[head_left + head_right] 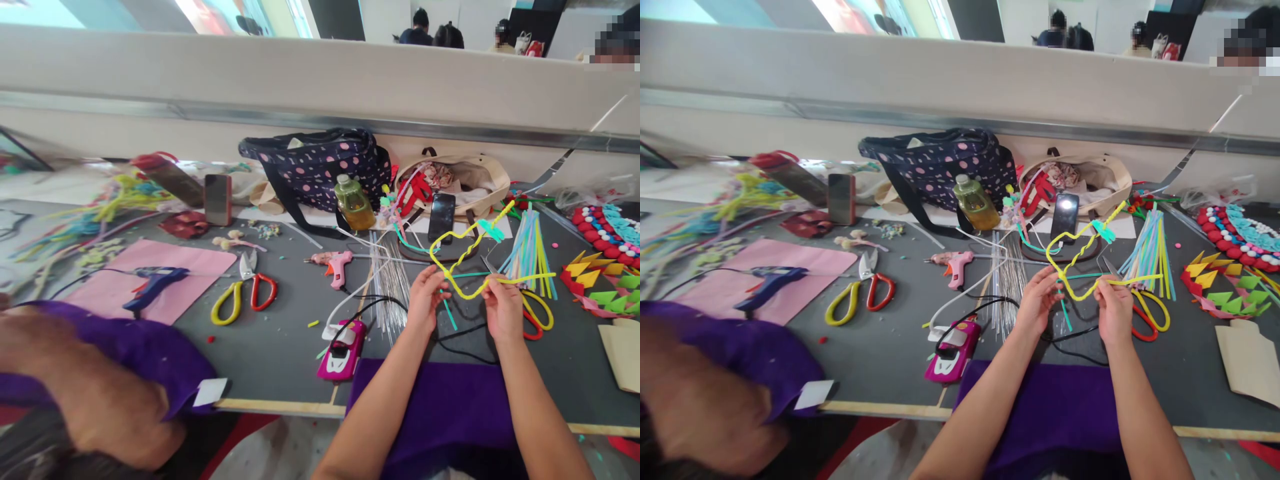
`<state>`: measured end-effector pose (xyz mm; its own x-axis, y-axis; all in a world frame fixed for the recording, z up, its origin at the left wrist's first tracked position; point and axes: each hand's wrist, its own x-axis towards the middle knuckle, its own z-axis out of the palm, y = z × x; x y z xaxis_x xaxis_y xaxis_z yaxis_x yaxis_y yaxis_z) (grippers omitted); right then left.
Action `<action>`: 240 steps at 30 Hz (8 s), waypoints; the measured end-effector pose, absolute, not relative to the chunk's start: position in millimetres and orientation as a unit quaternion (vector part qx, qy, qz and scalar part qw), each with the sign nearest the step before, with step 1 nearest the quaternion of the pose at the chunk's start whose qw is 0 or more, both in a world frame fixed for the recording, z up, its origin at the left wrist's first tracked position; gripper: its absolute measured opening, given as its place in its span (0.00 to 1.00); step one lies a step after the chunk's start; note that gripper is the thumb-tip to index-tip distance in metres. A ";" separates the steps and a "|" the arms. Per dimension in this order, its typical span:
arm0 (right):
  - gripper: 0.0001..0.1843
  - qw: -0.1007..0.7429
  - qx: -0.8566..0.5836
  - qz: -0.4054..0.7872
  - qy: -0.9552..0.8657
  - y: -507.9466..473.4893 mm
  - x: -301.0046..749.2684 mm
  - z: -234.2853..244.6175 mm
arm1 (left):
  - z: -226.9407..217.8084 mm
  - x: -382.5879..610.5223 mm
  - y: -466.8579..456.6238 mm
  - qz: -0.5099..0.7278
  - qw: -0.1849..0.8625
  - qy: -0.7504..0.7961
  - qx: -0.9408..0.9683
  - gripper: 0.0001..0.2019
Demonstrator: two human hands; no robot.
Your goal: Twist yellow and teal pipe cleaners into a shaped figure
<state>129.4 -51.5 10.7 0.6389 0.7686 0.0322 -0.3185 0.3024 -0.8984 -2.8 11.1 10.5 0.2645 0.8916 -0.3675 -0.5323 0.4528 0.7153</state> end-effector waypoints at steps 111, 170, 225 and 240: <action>0.13 0.615 -0.588 0.364 -0.380 -59.6 120.5 9.6 | 25.5 -7.0 -1.7 0.468 0.737 0.298 0.386 0.13; 0.06 0.583 -0.611 0.083 -0.529 -63.0 120.2 16.7 | 8.2 7.4 -8.9 0.432 0.647 0.311 0.546 0.06; 0.06 0.570 -0.602 0.080 -0.554 -62.5 111.0 12.1 | 60.5 -10.0 -14.1 0.518 0.329 0.346 0.710 0.09; 0.06 0.682 -0.559 0.244 -0.404 -58.1 114.5 7.6 | 91.2 18.6 11.3 0.450 0.401 0.350 0.717 0.11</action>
